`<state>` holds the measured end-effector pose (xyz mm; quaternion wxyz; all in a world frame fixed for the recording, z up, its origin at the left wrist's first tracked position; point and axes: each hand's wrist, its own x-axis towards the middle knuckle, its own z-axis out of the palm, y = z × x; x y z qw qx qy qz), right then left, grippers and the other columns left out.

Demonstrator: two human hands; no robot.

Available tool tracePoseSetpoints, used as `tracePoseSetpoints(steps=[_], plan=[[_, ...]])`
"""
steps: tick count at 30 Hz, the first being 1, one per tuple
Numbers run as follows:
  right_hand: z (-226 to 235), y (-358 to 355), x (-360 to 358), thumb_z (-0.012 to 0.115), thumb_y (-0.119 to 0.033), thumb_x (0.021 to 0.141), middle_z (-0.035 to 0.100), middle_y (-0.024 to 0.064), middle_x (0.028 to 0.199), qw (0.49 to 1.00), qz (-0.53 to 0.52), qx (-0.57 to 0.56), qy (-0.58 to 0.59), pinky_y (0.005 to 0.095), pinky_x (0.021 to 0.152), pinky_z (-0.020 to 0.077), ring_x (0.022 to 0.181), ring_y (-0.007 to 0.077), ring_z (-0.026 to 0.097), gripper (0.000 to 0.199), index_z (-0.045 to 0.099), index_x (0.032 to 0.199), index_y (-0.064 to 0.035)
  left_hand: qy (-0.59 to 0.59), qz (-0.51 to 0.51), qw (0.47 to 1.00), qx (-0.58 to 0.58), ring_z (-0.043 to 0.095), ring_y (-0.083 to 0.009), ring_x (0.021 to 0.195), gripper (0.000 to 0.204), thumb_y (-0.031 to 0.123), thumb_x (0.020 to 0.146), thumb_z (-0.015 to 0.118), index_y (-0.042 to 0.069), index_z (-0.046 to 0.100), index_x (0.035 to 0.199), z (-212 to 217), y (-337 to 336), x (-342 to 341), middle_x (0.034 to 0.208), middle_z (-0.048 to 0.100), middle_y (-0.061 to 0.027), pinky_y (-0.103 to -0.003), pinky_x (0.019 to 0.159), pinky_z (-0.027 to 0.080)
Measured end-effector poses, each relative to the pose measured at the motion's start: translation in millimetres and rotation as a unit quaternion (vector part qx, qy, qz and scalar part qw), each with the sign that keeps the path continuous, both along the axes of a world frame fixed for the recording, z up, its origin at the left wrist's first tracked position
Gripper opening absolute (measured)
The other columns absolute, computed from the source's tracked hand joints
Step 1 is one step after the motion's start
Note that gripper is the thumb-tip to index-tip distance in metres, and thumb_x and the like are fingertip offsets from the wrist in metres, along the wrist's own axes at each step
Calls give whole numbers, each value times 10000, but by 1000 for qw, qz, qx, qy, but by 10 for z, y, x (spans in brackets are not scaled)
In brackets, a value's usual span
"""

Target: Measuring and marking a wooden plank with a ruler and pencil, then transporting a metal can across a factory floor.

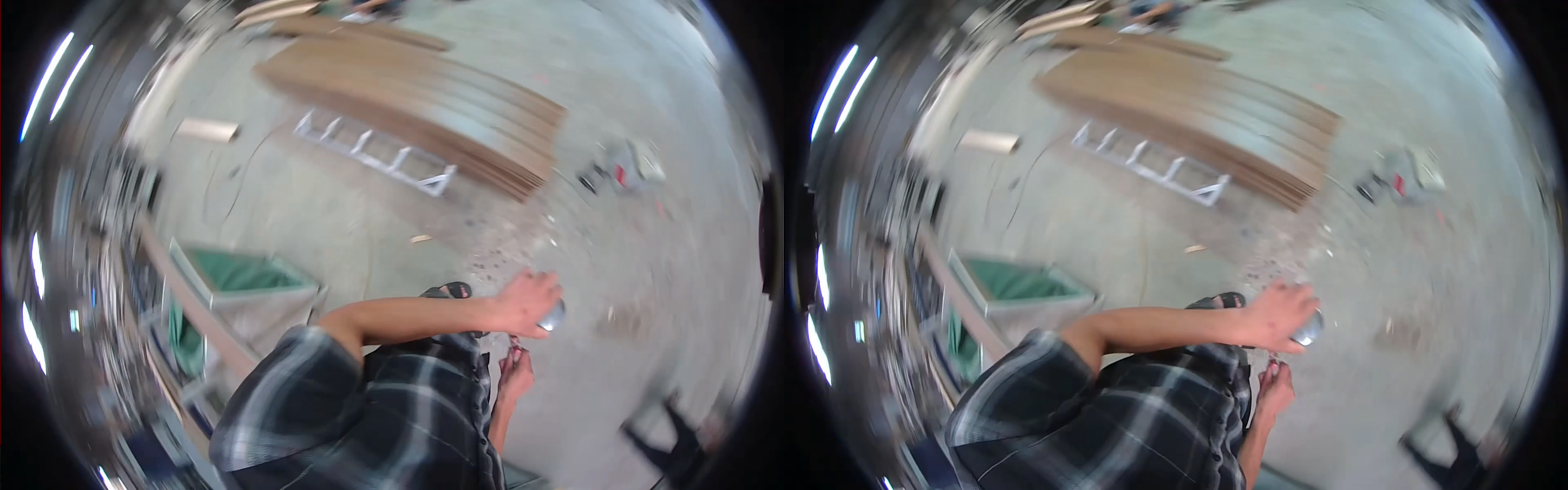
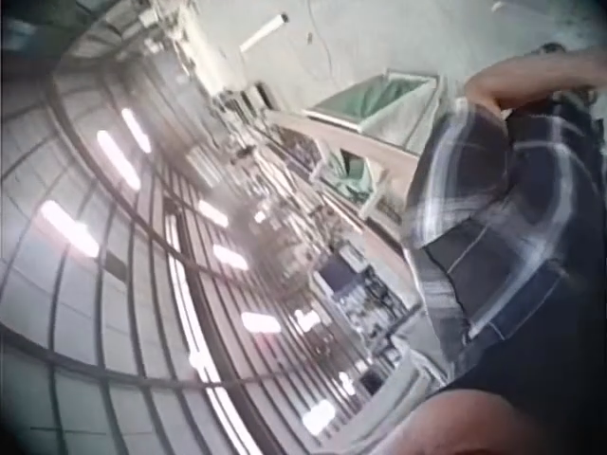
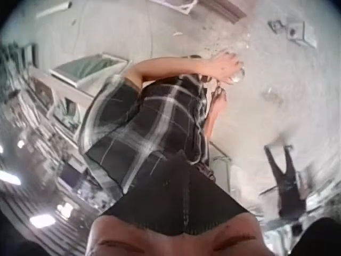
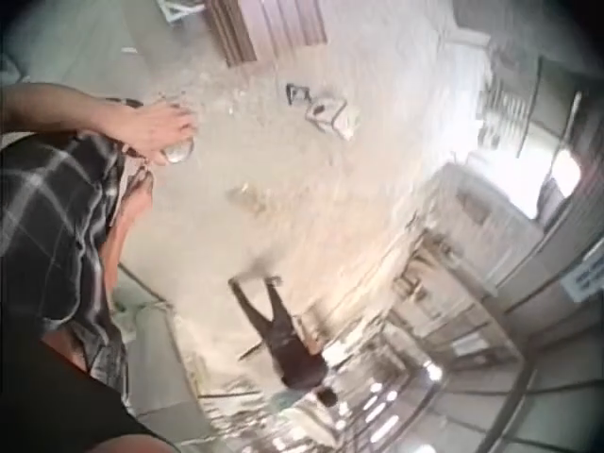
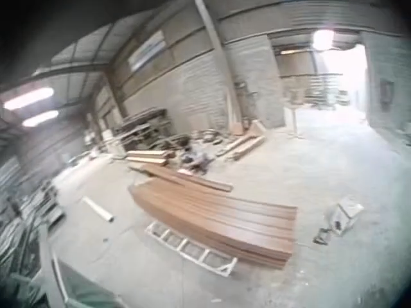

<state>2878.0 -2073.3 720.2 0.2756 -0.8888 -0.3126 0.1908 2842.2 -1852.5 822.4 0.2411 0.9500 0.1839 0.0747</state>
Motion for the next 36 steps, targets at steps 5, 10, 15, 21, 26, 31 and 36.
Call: tracePoseSetpoints(steps=[5,10,15,21,26,31,36], plan=[[17,168,322,713,-128,945,693,111,806,996,74,-14,42,381,545,501,577,213,632,104,666,990,-48,-36,159,987,4,589,-286,997,748,489,632,815,1,578,1148,-20,-24,-126,1087,522,-146,-419,845,407],[65,383,506,690,-162,968,656,110,754,975,221,-30,21,357,544,486,564,171,573,160,625,988,-17,-84,188,977,48,588,-276,966,726,515,613,810,7,597,1086,-51,146,-425,1064,523,-139,-396,825,402],[53,501,557,712,-155,944,653,127,707,969,240,-1,55,367,559,505,554,209,614,139,658,973,-30,-80,40,996,5,574,-303,1058,745,578,594,816,17,631,1047,16,442,-587,1099,552,-155,-430,915,425],[257,580,611,762,-250,881,716,127,858,937,346,43,-21,411,617,545,703,311,713,211,678,1007,-103,-85,-41,995,33,558,-307,1127,813,516,652,854,80,565,1275,268,668,-865,1151,564,-127,-474,973,403],[273,399,546,757,-331,880,706,84,845,947,320,30,-18,425,596,530,718,322,697,258,672,1028,-137,-78,-139,987,31,553,-299,1064,799,502,653,866,81,577,1268,516,767,-676,1096,555,-114,-413,923,421],[114,139,434,753,-346,862,696,73,863,958,275,67,-34,437,581,537,712,315,691,279,645,1044,-165,-78,-241,967,26,548,-293,1038,801,511,662,856,63,574,1262,574,726,-374,1074,543,-108,-405,904,421],[139,-18,448,741,-345,877,720,57,901,970,234,65,-29,415,586,536,710,299,699,251,680,1041,-164,-89,-346,933,27,548,-288,983,807,534,667,844,30,580,1239,622,770,-77,1035,539,-108,-394,873,426]])
